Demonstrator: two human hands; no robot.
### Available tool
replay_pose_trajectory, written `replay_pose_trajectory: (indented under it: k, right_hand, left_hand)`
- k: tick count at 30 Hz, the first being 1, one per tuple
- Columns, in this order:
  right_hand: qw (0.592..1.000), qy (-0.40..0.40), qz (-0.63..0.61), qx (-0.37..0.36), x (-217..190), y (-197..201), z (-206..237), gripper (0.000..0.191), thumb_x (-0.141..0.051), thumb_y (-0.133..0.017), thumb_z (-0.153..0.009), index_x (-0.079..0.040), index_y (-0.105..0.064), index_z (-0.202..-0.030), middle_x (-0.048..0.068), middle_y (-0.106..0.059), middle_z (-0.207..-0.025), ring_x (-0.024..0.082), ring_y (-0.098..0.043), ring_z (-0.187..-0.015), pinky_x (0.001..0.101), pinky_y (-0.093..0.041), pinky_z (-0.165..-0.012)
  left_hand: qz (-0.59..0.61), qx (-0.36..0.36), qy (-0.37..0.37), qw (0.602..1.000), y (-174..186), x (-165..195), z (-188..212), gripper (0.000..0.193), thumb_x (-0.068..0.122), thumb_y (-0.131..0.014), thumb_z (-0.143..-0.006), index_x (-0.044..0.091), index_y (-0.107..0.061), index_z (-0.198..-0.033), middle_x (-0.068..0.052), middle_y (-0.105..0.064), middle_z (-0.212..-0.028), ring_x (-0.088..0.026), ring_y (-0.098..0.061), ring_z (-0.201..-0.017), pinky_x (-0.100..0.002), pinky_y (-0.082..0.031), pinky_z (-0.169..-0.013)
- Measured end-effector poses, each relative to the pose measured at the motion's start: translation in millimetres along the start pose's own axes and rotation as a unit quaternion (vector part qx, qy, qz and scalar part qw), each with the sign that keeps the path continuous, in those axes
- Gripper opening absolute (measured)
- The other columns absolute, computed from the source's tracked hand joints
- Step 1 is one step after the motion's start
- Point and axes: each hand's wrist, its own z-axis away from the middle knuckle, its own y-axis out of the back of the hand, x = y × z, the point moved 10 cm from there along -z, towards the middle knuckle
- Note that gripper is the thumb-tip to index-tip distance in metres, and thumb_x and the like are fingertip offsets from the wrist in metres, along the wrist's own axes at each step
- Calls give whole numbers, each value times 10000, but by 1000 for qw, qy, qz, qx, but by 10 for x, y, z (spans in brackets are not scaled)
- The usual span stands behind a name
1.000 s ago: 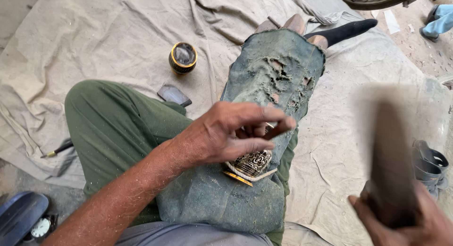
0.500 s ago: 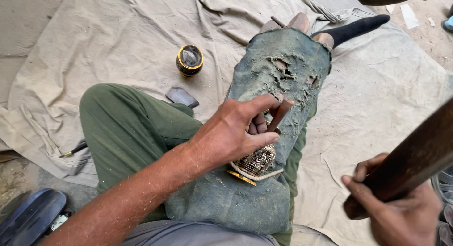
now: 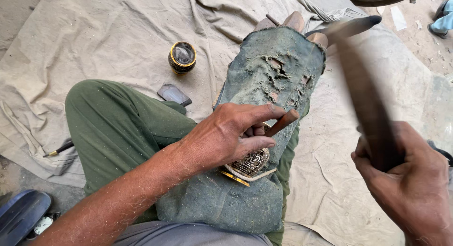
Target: The person sits on the ground with a worn fabric cushion across their lap holding a small engraved metal vase. They hold a punch against the vase surface with one hand and repeatedly strike it with a wooden mallet held in the other hand, repositioning the punch and rotating the vase to work different areas of the decoration.
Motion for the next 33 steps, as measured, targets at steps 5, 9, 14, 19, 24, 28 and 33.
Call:
replay_pose_trajectory:
  k: [5,9,14,19,24,28,33]
  right_hand:
    - [989,-2,144,-38,-257,-24,-19,395,-127,-816,-857,-141,-678,-1227,68,-726,-814,172,-722,-726,329,-603,-706]
    - [996,-15,82,-27,-177,-9,-30,386,-69,-813,-842,-131,-699,-1206,78,-756,-827,192,-717,-754,348,-595,-728]
    - [995,74,-41,51,-111,77,-12,260,-68,-787,-827,-46,-673,-1060,78,-708,-849,185,-700,-785,345,-563,-766]
    - [998,26,48,3,75,-75,-18,391,-116,-817,-850,-92,-674,-1213,92,-670,-830,207,-678,-728,354,-574,-713]
    - [999,51,-4,4,47,-58,40,335,-135,-817,-846,-103,-656,-1138,89,-715,-797,190,-688,-603,384,-567,-595]
    - [974,-19,-220,57,274,-48,177,420,-58,-802,-842,-74,-616,-1218,83,-734,-882,188,-671,-564,403,-522,-434]
    - [998,0,52,33,497,-93,283,395,-38,-872,-777,-50,-678,-1121,111,-719,-860,202,-729,-783,357,-610,-775]
  left_hand:
    - [-10,-2,-26,1000,-9,-22,-38,620,213,-841,-838,141,-582,-1396,-74,-771,-1030,-160,-761,-843,-328,-638,-786]
    - [45,-35,1,998,-76,-97,-62,566,174,-813,-844,162,-619,-1376,-45,-788,-1006,-136,-779,-833,-302,-649,-769]
    - [61,-51,0,997,-95,-104,-83,594,159,-807,-825,150,-621,-1388,-52,-781,-969,-142,-775,-803,-309,-640,-729]
    - [46,-48,-43,997,-91,-67,-86,530,196,-824,-845,123,-640,-1337,-53,-784,-1004,-154,-779,-861,-327,-640,-776]
    - [45,-39,-77,995,-81,-33,-104,546,213,-841,-842,124,-638,-1341,-40,-761,-960,-147,-754,-829,-322,-628,-752]
    - [32,-72,-60,995,-157,-54,-156,566,231,-844,-823,144,-643,-1346,-10,-728,-821,-128,-711,-700,-314,-613,-661]
    - [42,-85,-75,993,-154,-35,-181,576,230,-848,-821,147,-646,-1354,-17,-721,-796,-132,-705,-684,-327,-600,-641]
